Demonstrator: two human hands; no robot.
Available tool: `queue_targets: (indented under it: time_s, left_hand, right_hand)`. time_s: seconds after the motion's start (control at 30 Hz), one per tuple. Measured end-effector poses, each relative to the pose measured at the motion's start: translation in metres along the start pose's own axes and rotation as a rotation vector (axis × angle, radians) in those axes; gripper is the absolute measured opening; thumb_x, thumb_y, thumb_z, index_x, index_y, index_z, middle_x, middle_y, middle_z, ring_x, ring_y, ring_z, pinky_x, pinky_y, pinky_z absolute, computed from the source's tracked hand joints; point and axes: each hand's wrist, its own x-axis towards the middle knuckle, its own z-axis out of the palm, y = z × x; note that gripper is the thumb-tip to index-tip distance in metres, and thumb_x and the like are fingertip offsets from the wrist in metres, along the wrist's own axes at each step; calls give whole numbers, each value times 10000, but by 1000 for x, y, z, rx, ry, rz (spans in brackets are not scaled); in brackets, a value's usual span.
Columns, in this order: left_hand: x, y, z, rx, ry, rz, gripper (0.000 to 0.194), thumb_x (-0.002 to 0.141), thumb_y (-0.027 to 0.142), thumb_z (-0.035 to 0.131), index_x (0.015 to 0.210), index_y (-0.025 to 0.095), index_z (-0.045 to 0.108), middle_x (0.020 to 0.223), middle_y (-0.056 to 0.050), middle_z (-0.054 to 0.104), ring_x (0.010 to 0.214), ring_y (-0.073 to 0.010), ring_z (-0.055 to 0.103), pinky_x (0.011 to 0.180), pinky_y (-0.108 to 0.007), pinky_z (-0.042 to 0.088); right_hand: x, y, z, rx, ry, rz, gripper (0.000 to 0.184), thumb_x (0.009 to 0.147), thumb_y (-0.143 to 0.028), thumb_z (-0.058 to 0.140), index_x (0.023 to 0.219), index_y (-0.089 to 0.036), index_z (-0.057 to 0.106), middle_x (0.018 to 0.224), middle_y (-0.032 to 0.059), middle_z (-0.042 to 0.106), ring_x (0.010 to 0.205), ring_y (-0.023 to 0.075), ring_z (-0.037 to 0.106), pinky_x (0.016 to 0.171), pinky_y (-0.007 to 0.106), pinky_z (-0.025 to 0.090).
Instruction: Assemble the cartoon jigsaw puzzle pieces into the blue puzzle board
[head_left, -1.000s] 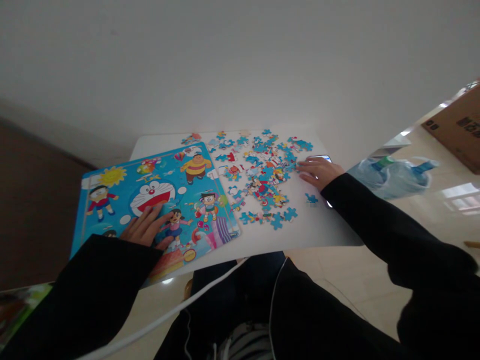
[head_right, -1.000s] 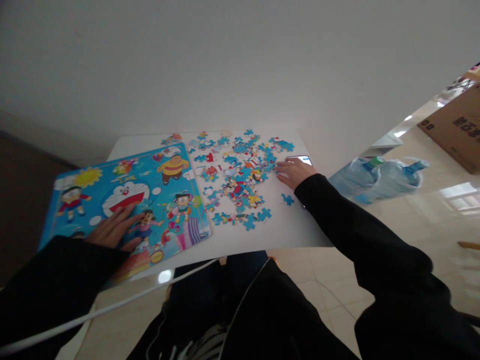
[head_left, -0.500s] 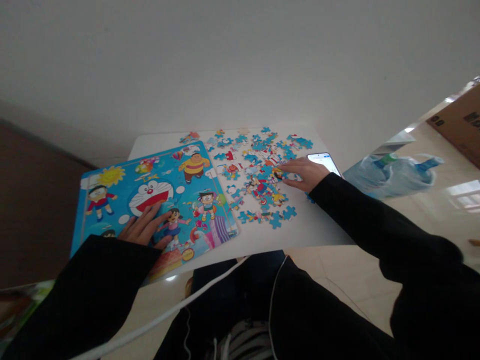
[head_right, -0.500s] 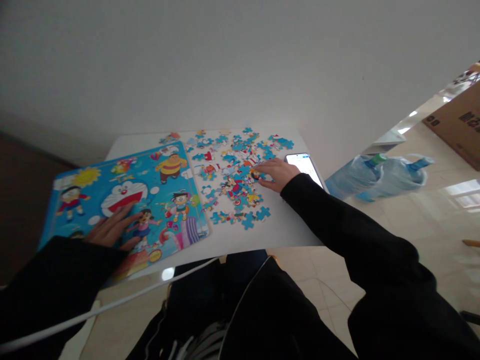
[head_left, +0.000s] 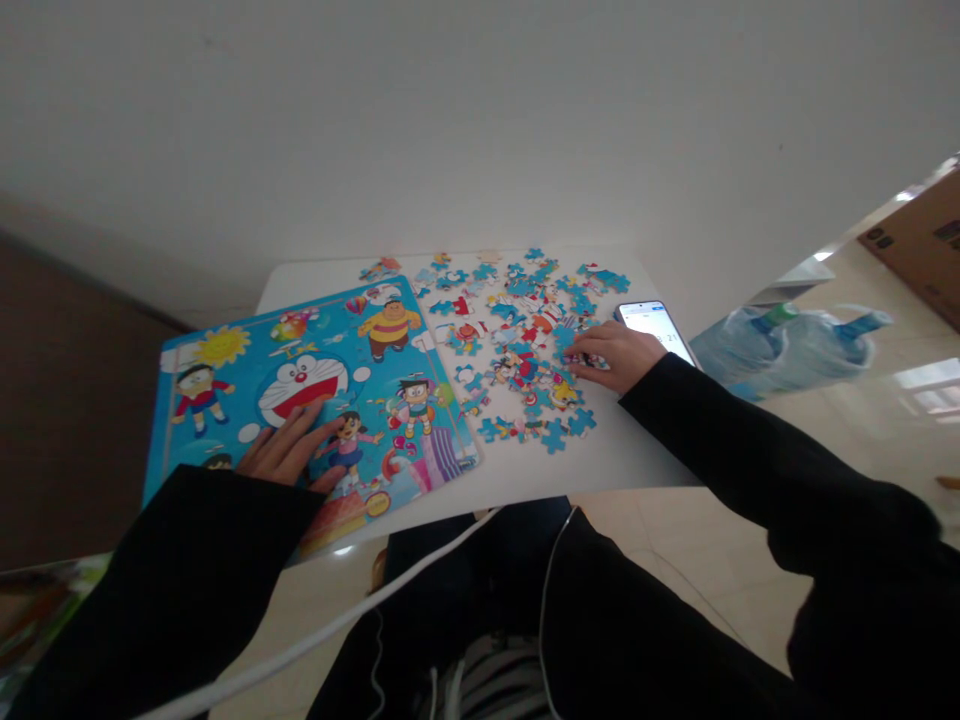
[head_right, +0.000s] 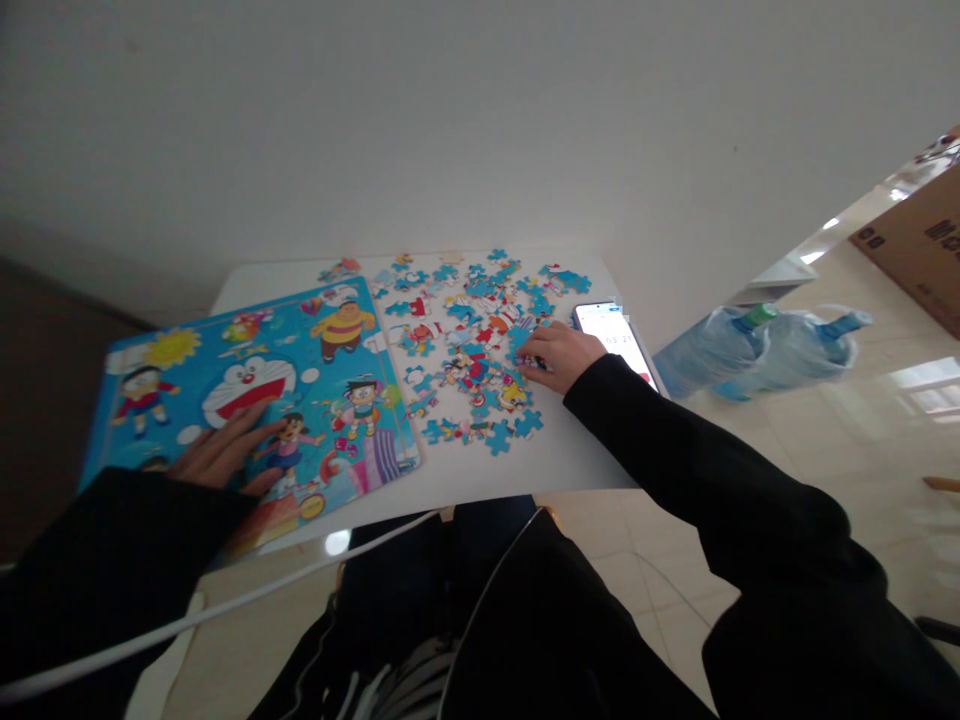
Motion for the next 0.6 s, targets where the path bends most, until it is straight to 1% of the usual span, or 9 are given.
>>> queue_targets:
  time_s: [0.07,0.17,0.27,0.33,0.4,0.47,0.53,0.6]
  left_hand:
    - [0,1,0,-3,5,-4,423,892,378,327,1247,201,475,1405,-102,403,1291,-260,381,1050,-440,316]
    - [1,1,-1,2,-2,-5,422,890,379,345,1236,185,489,1396,-115,413,1278,-277,397,1028,-456,337]
    - [1,1,-1,10,2,10,418,895,379,341,1227,176,492,1392,-130,414,1275,-290,399,1012,-473,350]
    - [1,0,-1,14,7,20,415,899,380,328,1229,183,485,1391,-130,415,1274,-291,400,1006,-478,354]
    - [0,-2,0,13,7,25,413,900,388,323,1230,195,479,1394,-124,414,1274,-292,399,1002,-484,356]
    - [0,-4,1,1,9,32,418,900,396,322,1238,199,471,1398,-124,408,1279,-293,393,1001,-486,358]
    - [-1,-7,3,-11,11,41,420,900,398,322,1252,212,454,1405,-121,398,1286,-291,383,1005,-489,354]
    - [-1,-9,5,-14,17,42,410,899,393,332,1267,242,431,1408,-112,396,1290,-286,378,1010,-491,348]
  right_hand:
    - [-1,-4,2,39,21,-34,296,857,-377,507,1011,-192,680,978,89,669,875,213,590,773,342,486]
    - [0,-11,5,89,18,-112,326,840,-391,527,1037,-174,671,968,98,668,883,215,585,806,353,478]
    - [-1,-10,5,88,12,-113,342,809,-407,567,1031,-171,677,995,101,665,893,228,583,807,362,480]
    - [-4,-4,2,67,31,-54,356,795,-425,583,1026,-174,683,1020,104,663,901,241,584,795,369,485]
    - [-10,5,-1,39,62,26,360,800,-436,569,1036,-188,681,1032,102,664,915,252,586,792,384,485]
    - [-16,16,-3,22,78,77,357,811,-423,550,1059,-198,672,1034,98,667,932,258,589,807,402,481]
    - [-22,24,-2,33,62,67,347,813,-403,541,1061,-197,669,1038,94,671,948,255,595,832,409,477]
    - [-27,28,1,67,34,8,336,811,-391,540,1050,-194,670,1053,92,672,961,245,604,860,405,475]
